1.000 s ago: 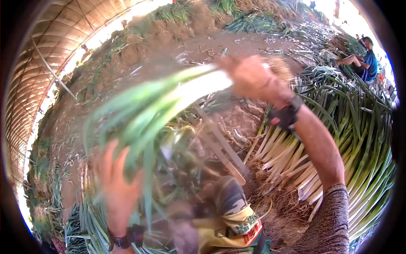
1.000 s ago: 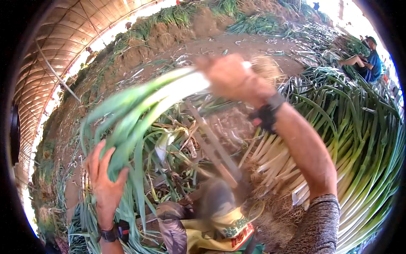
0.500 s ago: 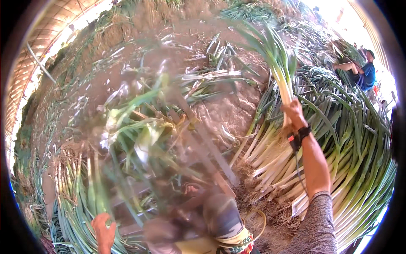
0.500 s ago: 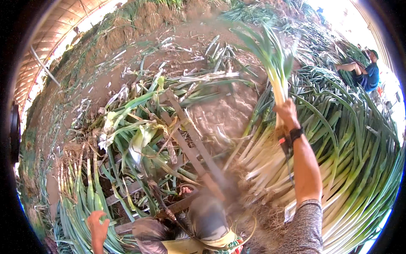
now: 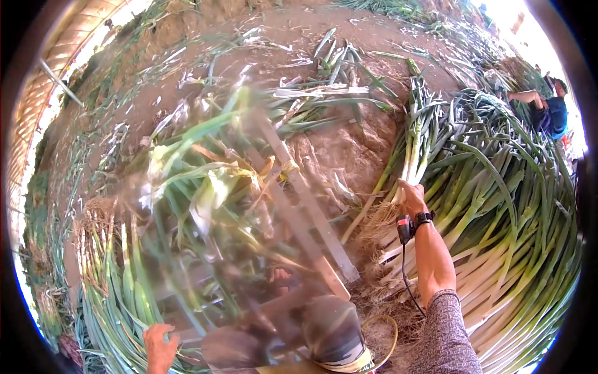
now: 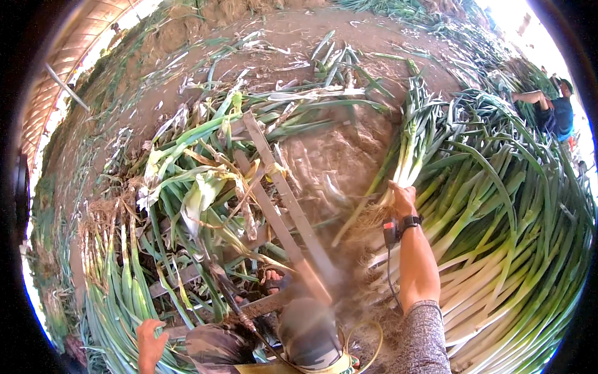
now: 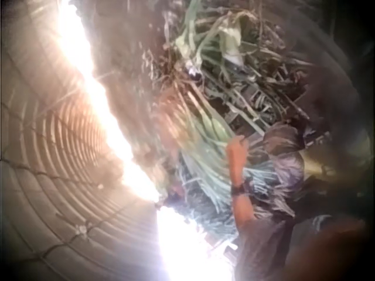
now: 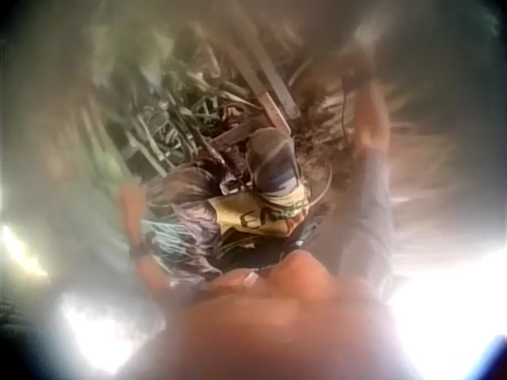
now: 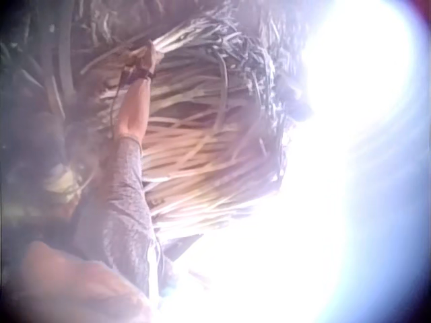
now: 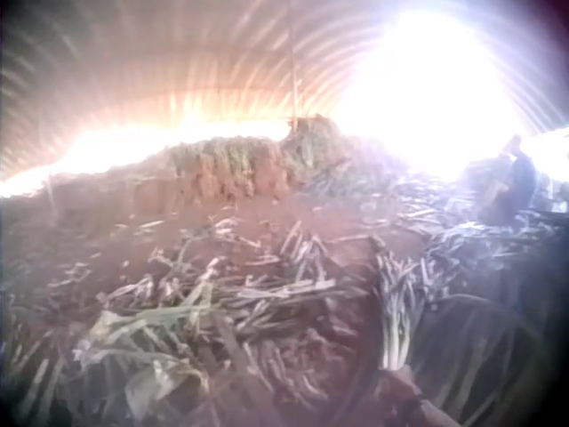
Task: The person picks up leeks one at a time, peels away the outer layers by hand, and trims the roots and green tops using shears before placing them onto a pile.
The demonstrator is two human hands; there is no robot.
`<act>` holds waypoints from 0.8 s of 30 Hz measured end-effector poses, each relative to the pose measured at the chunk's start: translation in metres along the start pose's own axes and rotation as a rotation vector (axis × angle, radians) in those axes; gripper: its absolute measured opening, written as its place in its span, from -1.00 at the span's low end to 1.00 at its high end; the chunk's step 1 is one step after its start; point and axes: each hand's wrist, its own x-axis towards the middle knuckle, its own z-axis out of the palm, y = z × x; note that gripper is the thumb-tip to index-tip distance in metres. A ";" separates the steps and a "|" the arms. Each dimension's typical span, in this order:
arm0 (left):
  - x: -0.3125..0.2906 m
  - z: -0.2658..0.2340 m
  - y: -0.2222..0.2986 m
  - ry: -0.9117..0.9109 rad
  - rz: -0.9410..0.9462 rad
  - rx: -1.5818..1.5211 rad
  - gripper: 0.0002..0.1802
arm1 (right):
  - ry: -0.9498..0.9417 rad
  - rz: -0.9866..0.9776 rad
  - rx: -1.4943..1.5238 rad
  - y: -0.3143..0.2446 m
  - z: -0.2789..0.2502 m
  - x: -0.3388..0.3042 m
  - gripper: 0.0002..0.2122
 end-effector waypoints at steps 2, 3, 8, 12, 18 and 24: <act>-0.009 0.000 -0.005 -0.007 -0.024 0.016 -0.65 | 0.023 0.081 0.026 0.006 0.014 -0.005 -0.53; -0.015 -0.003 -0.010 -0.011 -0.039 0.029 -0.64 | 0.054 0.160 0.054 0.003 0.025 -0.016 -0.48; -0.014 0.025 -0.038 0.002 -0.028 -0.164 -0.61 | -0.179 -0.265 -0.420 0.066 -0.001 0.045 -0.52; -0.029 0.024 -0.030 0.009 -0.001 -0.159 -0.60 | -0.077 -0.160 -0.080 0.023 0.013 -0.010 -0.56; -0.027 0.054 -0.033 0.023 0.094 -0.333 -0.67 | -0.342 -0.458 -0.126 -0.047 0.010 -0.095 -0.63; -0.040 0.076 -0.069 -0.040 0.265 -0.354 -0.63 | -0.525 -1.021 -0.300 -0.125 0.057 -0.262 -0.80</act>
